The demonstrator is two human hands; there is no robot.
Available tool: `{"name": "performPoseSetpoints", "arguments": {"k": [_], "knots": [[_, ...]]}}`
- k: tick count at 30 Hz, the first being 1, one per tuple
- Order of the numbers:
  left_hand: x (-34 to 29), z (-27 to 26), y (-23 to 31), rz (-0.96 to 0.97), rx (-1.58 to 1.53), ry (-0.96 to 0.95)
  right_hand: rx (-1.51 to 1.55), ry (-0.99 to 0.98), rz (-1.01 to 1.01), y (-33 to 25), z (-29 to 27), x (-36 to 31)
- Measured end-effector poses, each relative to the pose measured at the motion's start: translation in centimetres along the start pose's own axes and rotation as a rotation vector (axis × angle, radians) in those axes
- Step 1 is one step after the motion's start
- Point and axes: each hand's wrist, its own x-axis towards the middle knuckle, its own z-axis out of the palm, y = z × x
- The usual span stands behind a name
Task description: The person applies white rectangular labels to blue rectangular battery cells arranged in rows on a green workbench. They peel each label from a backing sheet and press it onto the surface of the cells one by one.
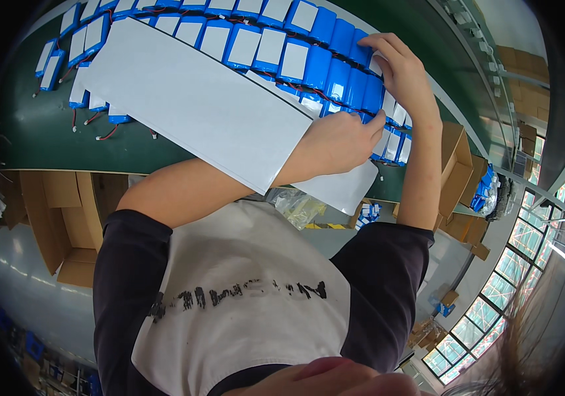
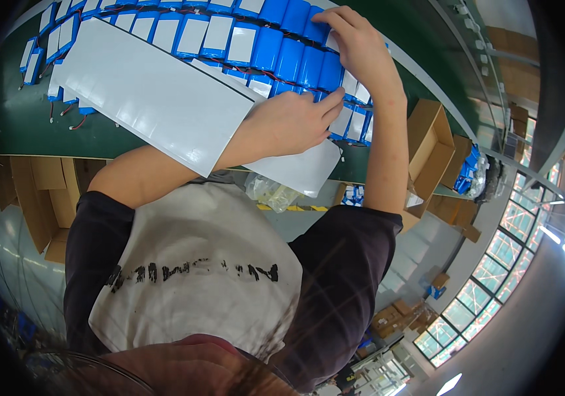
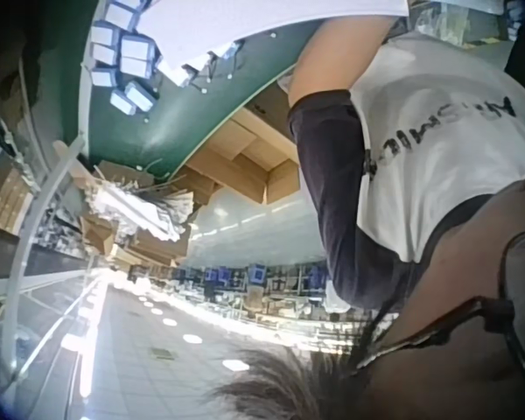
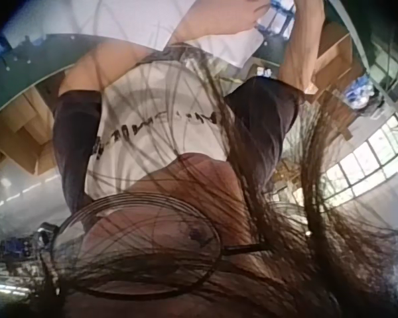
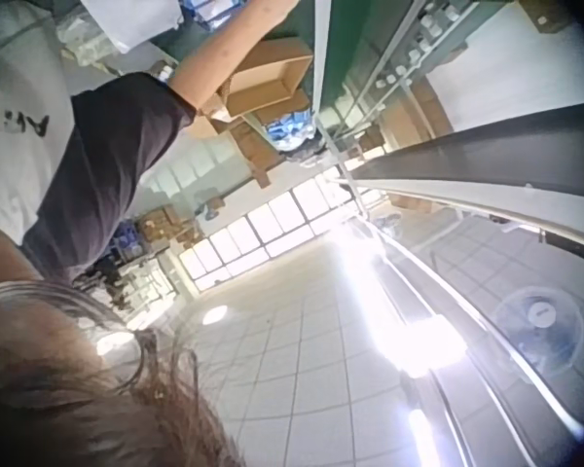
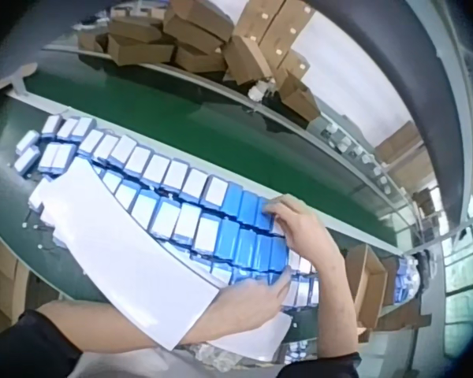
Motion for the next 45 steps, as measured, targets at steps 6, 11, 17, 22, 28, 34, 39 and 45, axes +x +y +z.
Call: {"name": "performPoseSetpoints", "arguments": {"k": [6, 11, 17, 22, 28, 34, 39, 45], "knots": [[-0.1, 0.2, 0.2, -0.024, -0.036, 0.062, -0.155, 0.251, 0.053, 0.0, 1.5, -1.8], [-0.1, -0.5, 0.0, 0.002, -0.069, 0.049, 0.043, 0.183, 0.210, 0.1, 2.5, -3.6], [-1.0, -7.3, -4.0, -0.153, -0.547, 0.099, 0.591, 0.524, 0.457, -2.7, -2.1, -7.1], [-0.1, -11.6, -9.7, -0.239, -2.035, 0.372, 0.905, 0.673, 0.431, -14.5, -0.6, -7.1], [-1.3, -8.7, -12.3, 0.079, -2.215, 0.124, 0.877, 0.789, 0.290, -20.0, -0.1, -1.7], [-2.1, -9.0, -12.7, 0.196, -2.295, 0.376, 0.538, 0.595, 0.167, -21.6, -0.5, 0.5], [-1.3, -6.5, -14.7, 0.606, -2.639, 0.501, 1.061, 0.725, 0.477, -22.7, 5.0, 0.0], [-3.2, -9.2, -11.3, -0.667, -1.698, 0.746, 1.278, 0.864, 0.729, -20.0, 4.2, -1.6]]}}
